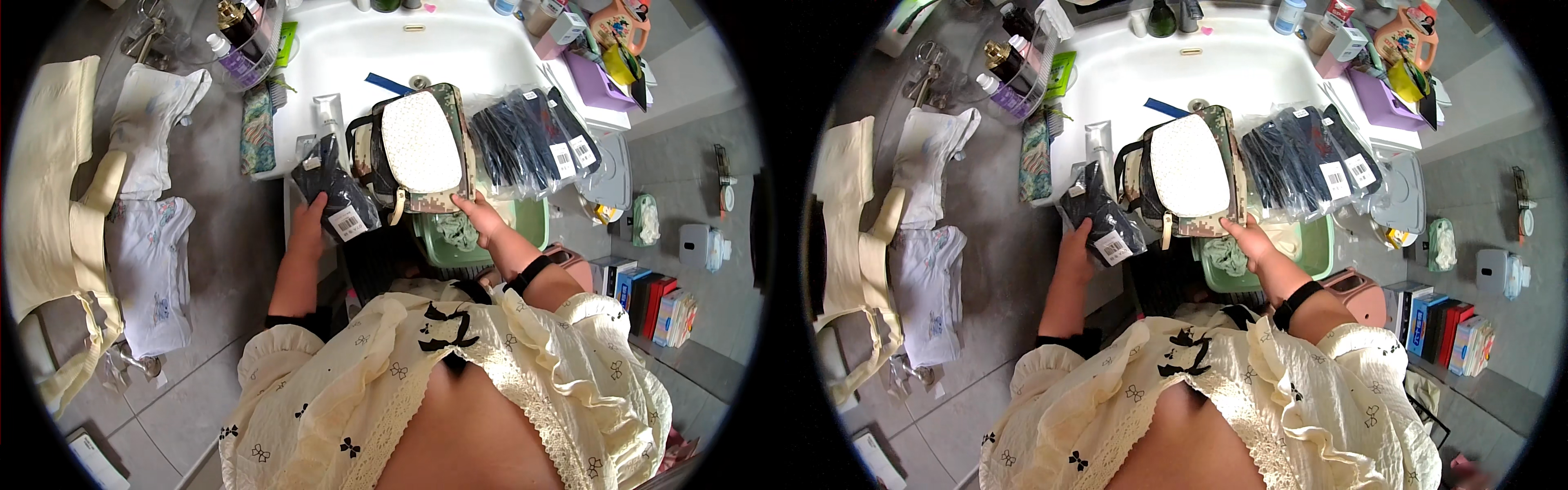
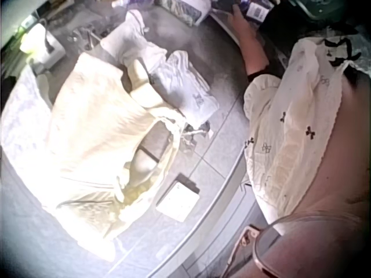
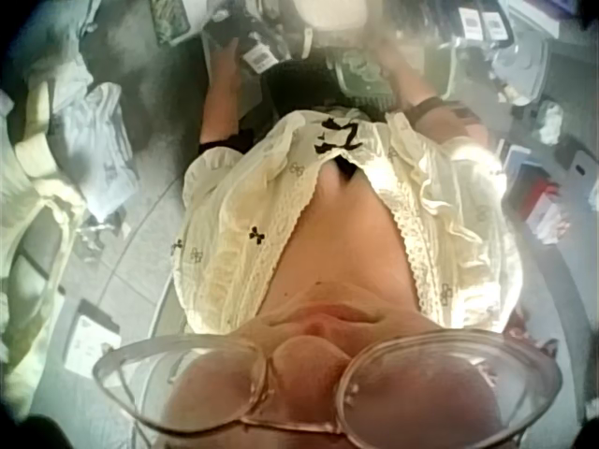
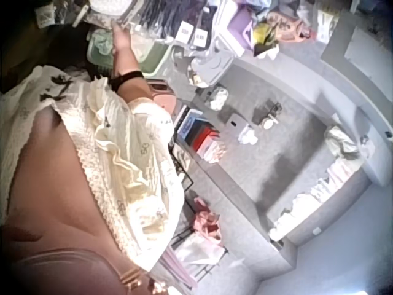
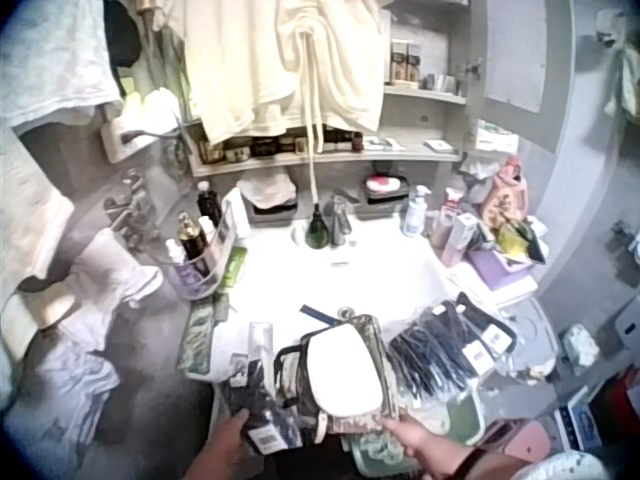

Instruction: Sorting various items into a green plastic container near a sink.

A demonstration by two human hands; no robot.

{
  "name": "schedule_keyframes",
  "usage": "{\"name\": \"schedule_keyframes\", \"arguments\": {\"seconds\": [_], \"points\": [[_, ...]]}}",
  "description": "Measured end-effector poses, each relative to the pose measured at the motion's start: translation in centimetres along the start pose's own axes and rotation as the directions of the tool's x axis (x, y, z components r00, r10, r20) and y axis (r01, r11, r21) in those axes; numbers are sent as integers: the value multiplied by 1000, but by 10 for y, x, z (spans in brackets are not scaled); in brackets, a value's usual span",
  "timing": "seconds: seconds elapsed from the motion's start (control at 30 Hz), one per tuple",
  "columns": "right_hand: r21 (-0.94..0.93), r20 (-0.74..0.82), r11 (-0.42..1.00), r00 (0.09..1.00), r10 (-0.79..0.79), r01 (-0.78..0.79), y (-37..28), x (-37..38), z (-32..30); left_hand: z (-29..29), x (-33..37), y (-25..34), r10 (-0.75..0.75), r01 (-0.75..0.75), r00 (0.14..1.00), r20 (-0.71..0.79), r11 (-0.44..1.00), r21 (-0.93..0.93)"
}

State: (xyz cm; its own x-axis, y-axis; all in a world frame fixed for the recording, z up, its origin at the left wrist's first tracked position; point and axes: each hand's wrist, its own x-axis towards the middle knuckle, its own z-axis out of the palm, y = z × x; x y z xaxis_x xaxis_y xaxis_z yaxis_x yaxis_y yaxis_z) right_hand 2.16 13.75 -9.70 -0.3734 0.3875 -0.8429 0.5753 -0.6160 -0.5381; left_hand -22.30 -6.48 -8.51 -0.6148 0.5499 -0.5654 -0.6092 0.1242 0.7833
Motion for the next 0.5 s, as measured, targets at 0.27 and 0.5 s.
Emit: {"name": "schedule_keyframes", "arguments": {"seconds": [0.27,0.5], "points": [[147,86,988,994,-59,46,22,25,-10,-24,-27,25,191,-195,980,-62,979,-54],[281,116,957,988,-106,70,16,12,-2,-32,-36,25,158,-173,980,-123,977,-126]]}}
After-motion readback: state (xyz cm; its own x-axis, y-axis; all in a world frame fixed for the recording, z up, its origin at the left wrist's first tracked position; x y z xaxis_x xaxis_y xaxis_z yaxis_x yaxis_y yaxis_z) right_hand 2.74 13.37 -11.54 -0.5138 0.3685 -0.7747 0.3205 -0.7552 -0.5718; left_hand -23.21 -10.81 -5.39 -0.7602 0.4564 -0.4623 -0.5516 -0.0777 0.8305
